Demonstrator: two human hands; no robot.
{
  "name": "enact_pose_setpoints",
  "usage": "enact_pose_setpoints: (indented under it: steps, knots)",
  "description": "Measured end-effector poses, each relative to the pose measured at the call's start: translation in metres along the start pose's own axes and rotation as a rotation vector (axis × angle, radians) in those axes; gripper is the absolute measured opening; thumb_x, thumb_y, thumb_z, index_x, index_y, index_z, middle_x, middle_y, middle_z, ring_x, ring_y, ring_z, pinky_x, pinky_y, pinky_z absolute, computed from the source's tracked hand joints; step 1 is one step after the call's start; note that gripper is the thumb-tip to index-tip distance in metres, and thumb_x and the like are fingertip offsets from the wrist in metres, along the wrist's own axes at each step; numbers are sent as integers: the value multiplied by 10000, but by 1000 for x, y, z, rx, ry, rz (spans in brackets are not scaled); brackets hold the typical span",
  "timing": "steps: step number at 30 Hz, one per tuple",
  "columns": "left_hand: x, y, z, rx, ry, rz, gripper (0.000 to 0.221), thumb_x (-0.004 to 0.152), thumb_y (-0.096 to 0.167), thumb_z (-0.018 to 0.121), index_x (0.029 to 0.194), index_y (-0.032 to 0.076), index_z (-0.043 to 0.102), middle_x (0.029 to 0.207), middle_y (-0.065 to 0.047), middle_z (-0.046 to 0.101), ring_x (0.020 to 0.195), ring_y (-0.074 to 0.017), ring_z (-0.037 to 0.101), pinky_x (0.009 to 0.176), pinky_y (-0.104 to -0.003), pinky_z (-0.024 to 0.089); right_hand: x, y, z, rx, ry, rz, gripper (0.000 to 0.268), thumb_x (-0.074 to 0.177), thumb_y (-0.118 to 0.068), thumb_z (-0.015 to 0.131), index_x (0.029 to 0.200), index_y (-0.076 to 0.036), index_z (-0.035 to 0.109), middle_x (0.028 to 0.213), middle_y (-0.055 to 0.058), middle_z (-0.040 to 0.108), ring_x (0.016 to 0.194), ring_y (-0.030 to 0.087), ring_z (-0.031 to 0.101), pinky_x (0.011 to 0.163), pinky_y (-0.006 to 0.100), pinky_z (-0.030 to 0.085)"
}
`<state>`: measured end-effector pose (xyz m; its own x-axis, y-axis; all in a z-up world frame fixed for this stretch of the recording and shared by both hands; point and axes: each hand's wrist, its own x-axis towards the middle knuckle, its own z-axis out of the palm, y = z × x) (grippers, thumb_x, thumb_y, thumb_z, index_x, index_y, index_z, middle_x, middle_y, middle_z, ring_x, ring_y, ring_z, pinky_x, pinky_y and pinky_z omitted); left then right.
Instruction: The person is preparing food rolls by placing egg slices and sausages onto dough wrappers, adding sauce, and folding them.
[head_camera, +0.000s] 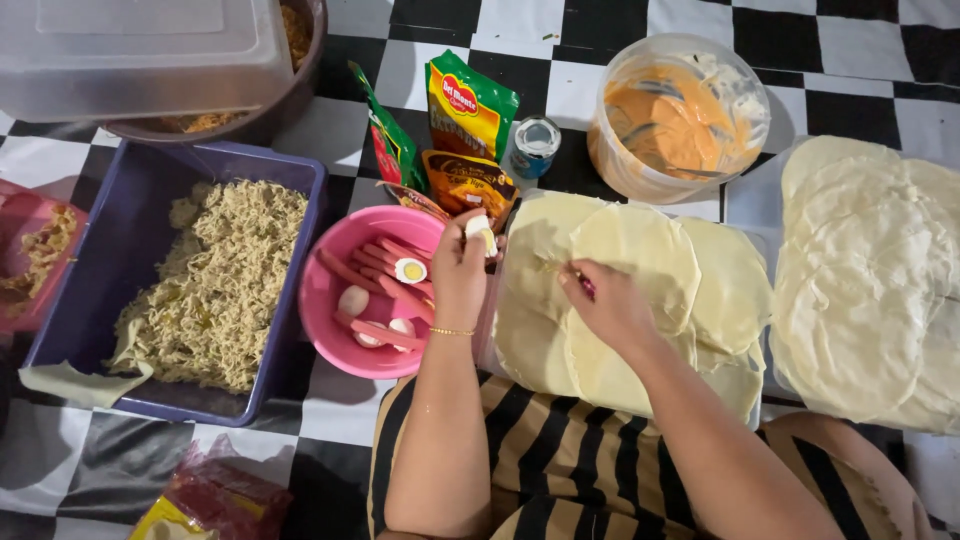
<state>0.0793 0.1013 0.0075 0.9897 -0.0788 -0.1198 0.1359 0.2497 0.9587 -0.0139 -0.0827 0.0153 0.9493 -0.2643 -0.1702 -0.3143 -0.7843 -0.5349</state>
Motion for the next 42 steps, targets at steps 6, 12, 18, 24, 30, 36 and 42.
enact_pose_setpoints:
  steps: [6,12,18,24,30,36,42]
  knots:
    - [7,-12,0,-399,17,-106,360,978,7,527,1323,-81,580,1134,-225,639,1017,-324,717,851,-342,640,28,-1,12,-100,31,-17,342,939,-364,614,1246,-269,732,1085,42,774,985,273,745,813,424,625]
    - [6,-18,3,-568,2,-167,364,997,15,556,1349,-75,547,1199,-273,668,1135,-432,694,906,-388,629,10,-11,7,225,43,71,400,974,-373,569,1313,-205,700,1113,128,763,1050,318,720,866,470,593]
    - [-13,-7,25,-425,-67,-146,368,992,22,548,1353,-45,568,1205,-201,683,1145,-322,689,953,-373,597,-17,-49,-15,400,89,-131,460,1032,-228,492,1486,-250,564,1249,172,715,1119,386,677,941,515,559]
    - [-19,-19,33,-399,-72,-173,388,965,14,589,1351,-7,614,1144,-155,702,1051,-252,699,938,-430,606,-19,-57,-18,313,139,-211,498,1019,-170,531,1496,-312,548,1407,84,649,1164,346,661,940,500,566]
    - [-19,-33,36,-409,-71,-198,380,996,60,595,1367,-22,608,1124,-156,703,999,-237,709,913,-460,615,-16,-46,-6,163,156,-148,482,1036,-311,509,1508,-410,493,1416,25,641,1117,351,678,939,514,563]
    - [-22,-27,37,-398,-84,-203,374,1008,67,595,1365,-45,605,1114,-148,697,978,-224,707,909,-461,611,-12,-42,0,12,185,-92,438,1064,-402,450,1493,-492,462,1347,-11,658,1047,356,700,917,508,574]
    - [-18,-5,18,-272,-103,-197,360,963,49,612,1306,-57,636,1063,-186,700,928,-272,723,873,-449,635,-17,-25,-2,265,187,-133,426,1036,-296,538,1436,-436,569,1258,-12,721,1032,330,716,859,460,598]
